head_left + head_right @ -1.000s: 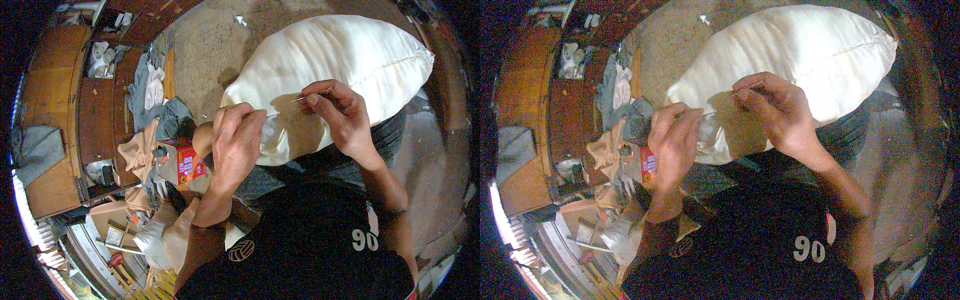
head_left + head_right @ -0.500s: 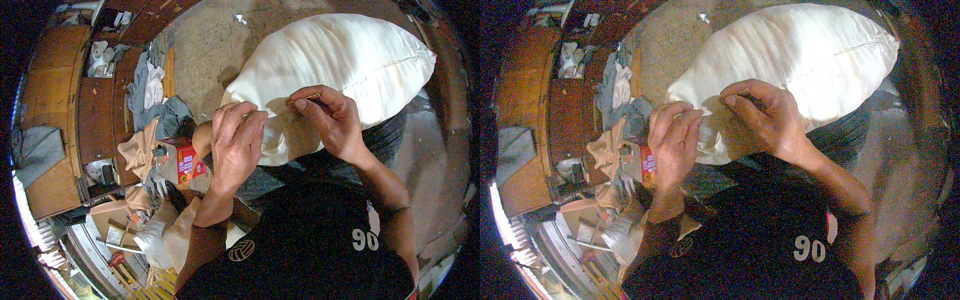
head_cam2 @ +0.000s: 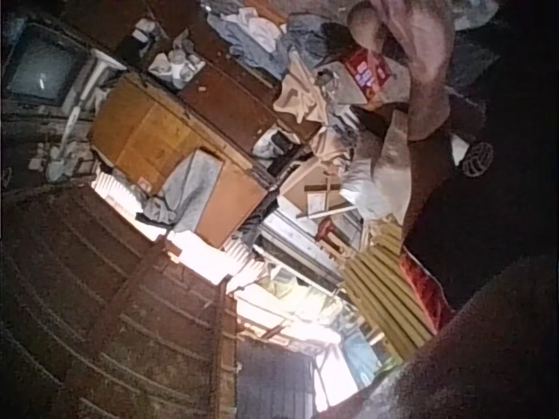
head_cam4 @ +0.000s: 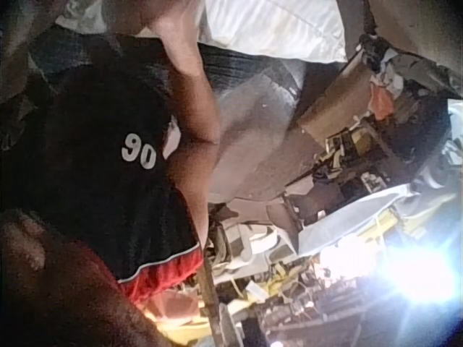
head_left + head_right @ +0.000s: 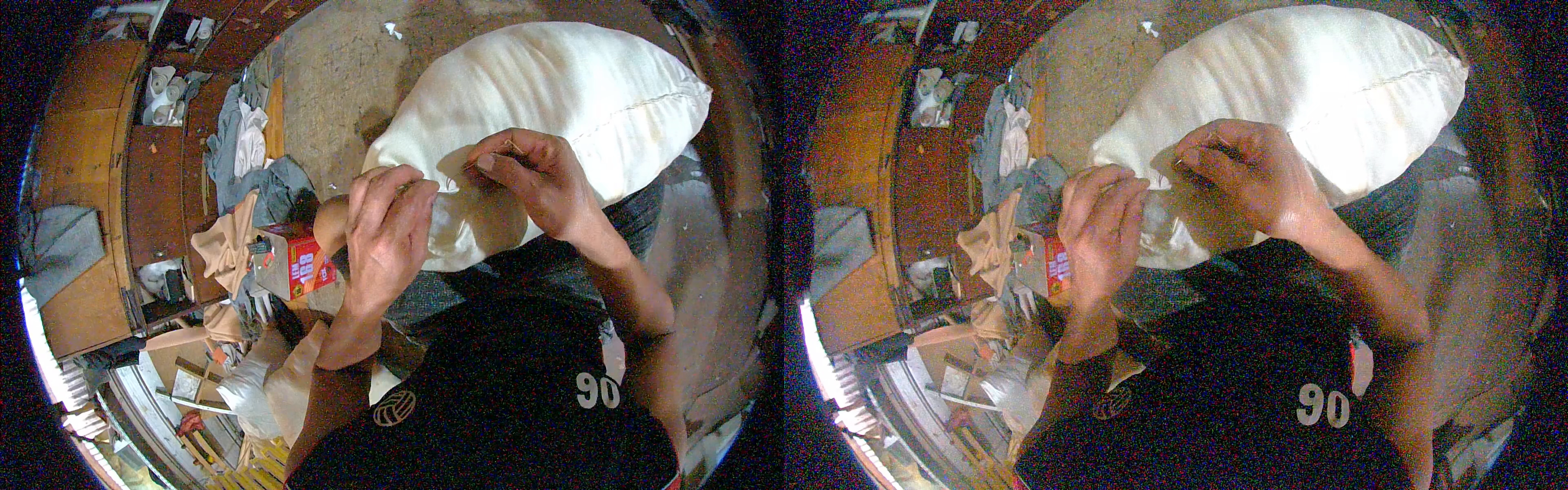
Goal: The person hand-sews a white pillow using a needle and thread. They repeatedly insert the needle into the fabric and pull the thread through to close the opening, working along the seam while the pillow rests on their lap.
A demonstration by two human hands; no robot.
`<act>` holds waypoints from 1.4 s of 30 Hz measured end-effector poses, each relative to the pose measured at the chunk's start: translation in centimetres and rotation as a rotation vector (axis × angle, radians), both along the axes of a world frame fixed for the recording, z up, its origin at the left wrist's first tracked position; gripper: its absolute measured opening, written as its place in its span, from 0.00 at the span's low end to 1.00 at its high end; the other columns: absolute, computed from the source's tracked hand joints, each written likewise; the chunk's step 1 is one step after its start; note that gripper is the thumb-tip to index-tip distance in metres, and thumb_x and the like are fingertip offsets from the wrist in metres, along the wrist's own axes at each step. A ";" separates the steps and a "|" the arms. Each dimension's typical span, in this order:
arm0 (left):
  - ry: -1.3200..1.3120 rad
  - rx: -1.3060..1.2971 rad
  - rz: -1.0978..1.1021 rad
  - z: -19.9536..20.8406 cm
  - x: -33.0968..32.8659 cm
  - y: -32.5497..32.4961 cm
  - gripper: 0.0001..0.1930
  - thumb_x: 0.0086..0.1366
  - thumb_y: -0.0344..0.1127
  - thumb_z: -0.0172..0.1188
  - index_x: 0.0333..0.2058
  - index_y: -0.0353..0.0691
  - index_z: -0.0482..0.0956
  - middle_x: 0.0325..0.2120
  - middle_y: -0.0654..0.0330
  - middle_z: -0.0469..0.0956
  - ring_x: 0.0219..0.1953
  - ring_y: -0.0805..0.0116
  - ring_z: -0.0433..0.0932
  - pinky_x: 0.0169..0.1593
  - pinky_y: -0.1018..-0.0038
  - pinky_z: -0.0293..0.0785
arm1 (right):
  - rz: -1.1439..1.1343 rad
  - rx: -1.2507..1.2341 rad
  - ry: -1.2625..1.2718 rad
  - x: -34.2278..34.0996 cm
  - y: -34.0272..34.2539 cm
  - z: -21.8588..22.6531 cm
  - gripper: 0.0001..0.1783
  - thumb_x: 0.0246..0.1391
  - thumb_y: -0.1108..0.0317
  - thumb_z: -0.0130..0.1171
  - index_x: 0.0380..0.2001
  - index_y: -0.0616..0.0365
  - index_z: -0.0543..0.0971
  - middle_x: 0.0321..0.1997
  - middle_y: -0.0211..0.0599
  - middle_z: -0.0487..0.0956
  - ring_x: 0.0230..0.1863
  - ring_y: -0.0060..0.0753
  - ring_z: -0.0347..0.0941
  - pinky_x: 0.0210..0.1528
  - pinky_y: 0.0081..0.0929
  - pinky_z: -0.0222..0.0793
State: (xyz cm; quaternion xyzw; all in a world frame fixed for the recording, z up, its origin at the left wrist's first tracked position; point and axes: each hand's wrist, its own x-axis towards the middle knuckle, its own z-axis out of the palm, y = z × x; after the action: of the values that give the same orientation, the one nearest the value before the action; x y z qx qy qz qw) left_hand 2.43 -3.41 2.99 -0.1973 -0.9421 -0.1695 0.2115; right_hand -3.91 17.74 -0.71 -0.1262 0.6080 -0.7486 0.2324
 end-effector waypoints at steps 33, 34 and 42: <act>-0.319 0.243 0.082 -0.7 2.0 1.5 0.07 0.55 0.28 0.68 0.32 0.41 0.79 0.55 0.57 0.74 0.63 0.48 0.65 0.65 0.57 0.60 | 0.477 -0.063 0.009 -4.3 0.5 -1.6 0.12 0.65 0.61 0.58 0.37 0.60 0.80 0.35 0.29 0.82 0.35 0.22 0.78 0.41 0.24 0.76; -0.317 0.241 0.079 -0.8 2.0 1.5 0.07 0.55 0.28 0.68 0.32 0.41 0.79 0.55 0.57 0.74 0.63 0.48 0.65 0.65 0.57 0.60 | 0.478 -0.068 0.023 -4.3 0.5 -1.6 0.12 0.65 0.61 0.58 0.37 0.60 0.80 0.35 0.29 0.82 0.35 0.22 0.78 0.41 0.24 0.76; -0.318 0.245 0.075 -1.0 1.9 1.4 0.06 0.57 0.28 0.66 0.33 0.40 0.79 0.55 0.56 0.74 0.63 0.47 0.65 0.65 0.56 0.61 | 0.509 -0.104 0.018 -4.4 0.6 -1.9 0.14 0.66 0.59 0.56 0.37 0.60 0.80 0.33 0.26 0.80 0.34 0.19 0.76 0.40 0.22 0.74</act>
State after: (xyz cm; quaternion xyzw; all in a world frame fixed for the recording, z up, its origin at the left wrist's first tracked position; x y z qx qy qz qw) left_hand 4.36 -1.99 1.95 -0.1055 -0.9427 -0.3040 0.0885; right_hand -8.35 18.34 -2.59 -0.2935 0.5196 -0.6951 0.4009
